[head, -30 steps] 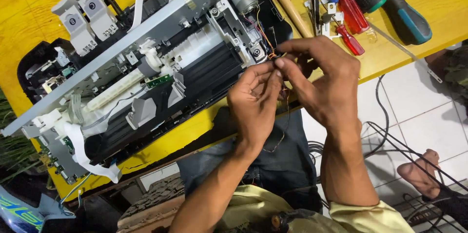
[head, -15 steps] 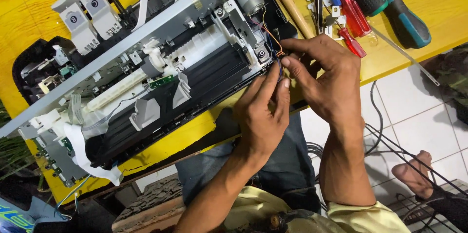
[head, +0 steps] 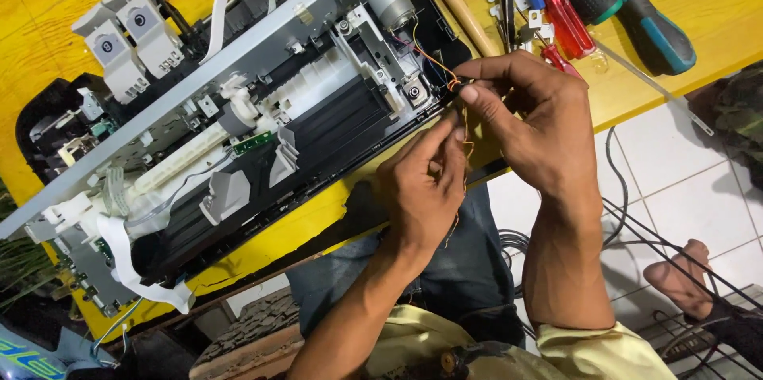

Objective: The person works on the internal wiring of a disassembled electronic device placed on a yellow table. They connect and adjust several wires, including blue and white ones, using their hands to manipulate the components inside the device's chassis.

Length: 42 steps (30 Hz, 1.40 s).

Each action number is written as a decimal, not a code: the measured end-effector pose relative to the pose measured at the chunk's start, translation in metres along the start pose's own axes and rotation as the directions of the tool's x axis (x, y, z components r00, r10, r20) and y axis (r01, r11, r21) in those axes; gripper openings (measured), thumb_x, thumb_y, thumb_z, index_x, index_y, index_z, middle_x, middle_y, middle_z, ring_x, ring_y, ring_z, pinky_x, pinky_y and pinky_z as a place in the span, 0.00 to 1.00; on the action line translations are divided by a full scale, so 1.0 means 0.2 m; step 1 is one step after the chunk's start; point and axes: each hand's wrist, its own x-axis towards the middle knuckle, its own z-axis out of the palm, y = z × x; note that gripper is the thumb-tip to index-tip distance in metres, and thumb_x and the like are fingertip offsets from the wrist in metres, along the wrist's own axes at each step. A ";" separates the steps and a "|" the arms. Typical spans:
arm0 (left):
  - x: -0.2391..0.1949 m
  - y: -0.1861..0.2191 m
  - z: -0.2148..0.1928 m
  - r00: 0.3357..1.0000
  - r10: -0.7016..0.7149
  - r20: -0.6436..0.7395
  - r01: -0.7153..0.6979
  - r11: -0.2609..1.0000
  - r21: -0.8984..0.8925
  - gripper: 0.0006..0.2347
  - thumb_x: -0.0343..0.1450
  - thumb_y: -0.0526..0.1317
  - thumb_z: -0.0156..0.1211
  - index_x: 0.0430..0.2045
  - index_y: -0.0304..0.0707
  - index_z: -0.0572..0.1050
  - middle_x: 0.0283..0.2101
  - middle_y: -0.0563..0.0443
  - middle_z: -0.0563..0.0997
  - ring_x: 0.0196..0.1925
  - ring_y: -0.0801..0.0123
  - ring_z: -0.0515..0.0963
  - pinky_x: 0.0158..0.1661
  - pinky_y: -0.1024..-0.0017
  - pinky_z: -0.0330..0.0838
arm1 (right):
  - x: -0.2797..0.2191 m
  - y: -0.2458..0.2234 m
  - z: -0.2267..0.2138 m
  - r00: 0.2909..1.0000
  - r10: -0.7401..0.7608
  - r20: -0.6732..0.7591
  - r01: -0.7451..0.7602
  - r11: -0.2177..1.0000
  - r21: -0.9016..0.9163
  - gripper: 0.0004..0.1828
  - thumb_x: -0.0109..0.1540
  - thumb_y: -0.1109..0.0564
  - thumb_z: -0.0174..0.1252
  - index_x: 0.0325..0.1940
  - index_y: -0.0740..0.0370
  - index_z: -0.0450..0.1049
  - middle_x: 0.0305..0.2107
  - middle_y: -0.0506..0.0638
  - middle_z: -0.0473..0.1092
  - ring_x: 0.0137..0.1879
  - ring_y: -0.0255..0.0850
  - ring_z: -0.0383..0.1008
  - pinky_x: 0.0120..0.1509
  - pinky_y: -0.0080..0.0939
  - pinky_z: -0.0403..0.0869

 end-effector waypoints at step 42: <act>-0.04 0.00 -0.10 0.994 -0.080 -0.078 0.074 0.994 -0.079 0.06 0.78 0.34 0.52 0.42 0.34 0.77 0.28 0.49 0.85 0.17 0.75 0.81 0.19 0.82 0.76 | -0.01 0.03 0.03 0.998 0.055 -0.011 -0.054 0.992 0.114 0.11 0.68 0.55 0.63 0.53 0.60 0.78 0.41 0.47 0.76 0.44 0.32 0.75 0.47 0.30 0.72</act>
